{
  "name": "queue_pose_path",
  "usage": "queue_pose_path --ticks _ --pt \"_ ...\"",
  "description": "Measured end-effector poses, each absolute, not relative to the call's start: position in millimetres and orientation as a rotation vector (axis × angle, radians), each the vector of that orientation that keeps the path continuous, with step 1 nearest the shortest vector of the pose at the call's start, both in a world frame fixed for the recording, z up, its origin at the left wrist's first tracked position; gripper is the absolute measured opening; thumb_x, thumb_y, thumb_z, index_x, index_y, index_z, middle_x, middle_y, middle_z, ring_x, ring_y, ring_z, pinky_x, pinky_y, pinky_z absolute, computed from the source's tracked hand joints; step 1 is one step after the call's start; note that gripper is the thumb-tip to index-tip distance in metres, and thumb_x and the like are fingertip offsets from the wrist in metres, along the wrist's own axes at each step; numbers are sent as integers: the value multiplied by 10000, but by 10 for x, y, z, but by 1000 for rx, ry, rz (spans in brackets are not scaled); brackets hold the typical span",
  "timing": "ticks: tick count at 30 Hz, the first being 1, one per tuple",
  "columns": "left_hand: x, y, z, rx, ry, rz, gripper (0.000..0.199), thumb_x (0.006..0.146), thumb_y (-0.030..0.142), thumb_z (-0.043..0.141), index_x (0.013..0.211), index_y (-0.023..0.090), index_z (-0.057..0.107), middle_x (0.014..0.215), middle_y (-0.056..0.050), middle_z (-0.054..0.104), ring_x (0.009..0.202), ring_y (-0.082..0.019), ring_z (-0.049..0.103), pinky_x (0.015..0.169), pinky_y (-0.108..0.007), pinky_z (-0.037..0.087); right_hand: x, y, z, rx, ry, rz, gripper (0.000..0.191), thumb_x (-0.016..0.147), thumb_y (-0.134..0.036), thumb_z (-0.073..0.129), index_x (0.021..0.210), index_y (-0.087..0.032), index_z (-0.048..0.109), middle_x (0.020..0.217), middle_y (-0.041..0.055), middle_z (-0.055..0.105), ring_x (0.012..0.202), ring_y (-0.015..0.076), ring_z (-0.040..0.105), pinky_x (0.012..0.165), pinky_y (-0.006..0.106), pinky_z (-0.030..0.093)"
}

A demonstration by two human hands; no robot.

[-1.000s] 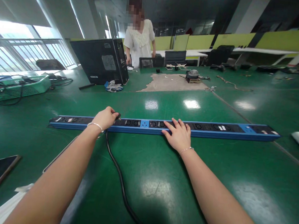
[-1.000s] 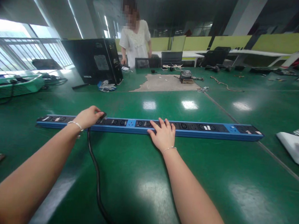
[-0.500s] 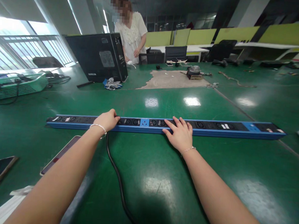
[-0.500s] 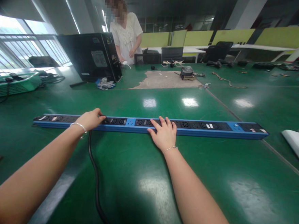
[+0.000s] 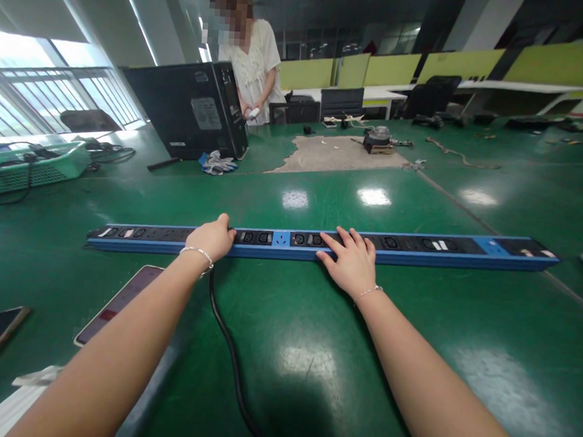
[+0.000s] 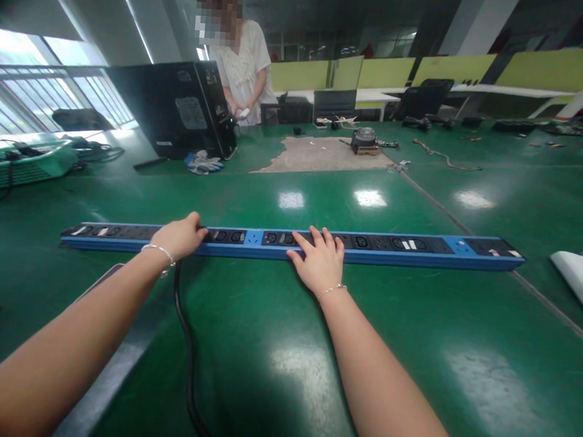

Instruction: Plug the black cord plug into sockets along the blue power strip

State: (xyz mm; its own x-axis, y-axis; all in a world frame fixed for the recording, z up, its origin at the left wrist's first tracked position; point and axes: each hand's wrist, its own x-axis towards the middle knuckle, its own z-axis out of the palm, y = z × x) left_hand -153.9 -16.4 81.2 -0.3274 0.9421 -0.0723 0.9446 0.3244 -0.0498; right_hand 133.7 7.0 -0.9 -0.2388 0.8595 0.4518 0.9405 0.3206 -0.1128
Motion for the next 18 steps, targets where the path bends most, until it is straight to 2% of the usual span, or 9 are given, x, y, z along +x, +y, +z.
queue_pose_path --ticks 18 --pt "-1515 -229 761 1764 2569 -9 340 873 411 332 1081 191 487 982 -173 685 903 -300 658 735 -392 485 1334 78 -20 -1581 -2151 -242 432 859 -536 461 1245 -370 561 1373 41 485 1281 278 355 1021 480 221"
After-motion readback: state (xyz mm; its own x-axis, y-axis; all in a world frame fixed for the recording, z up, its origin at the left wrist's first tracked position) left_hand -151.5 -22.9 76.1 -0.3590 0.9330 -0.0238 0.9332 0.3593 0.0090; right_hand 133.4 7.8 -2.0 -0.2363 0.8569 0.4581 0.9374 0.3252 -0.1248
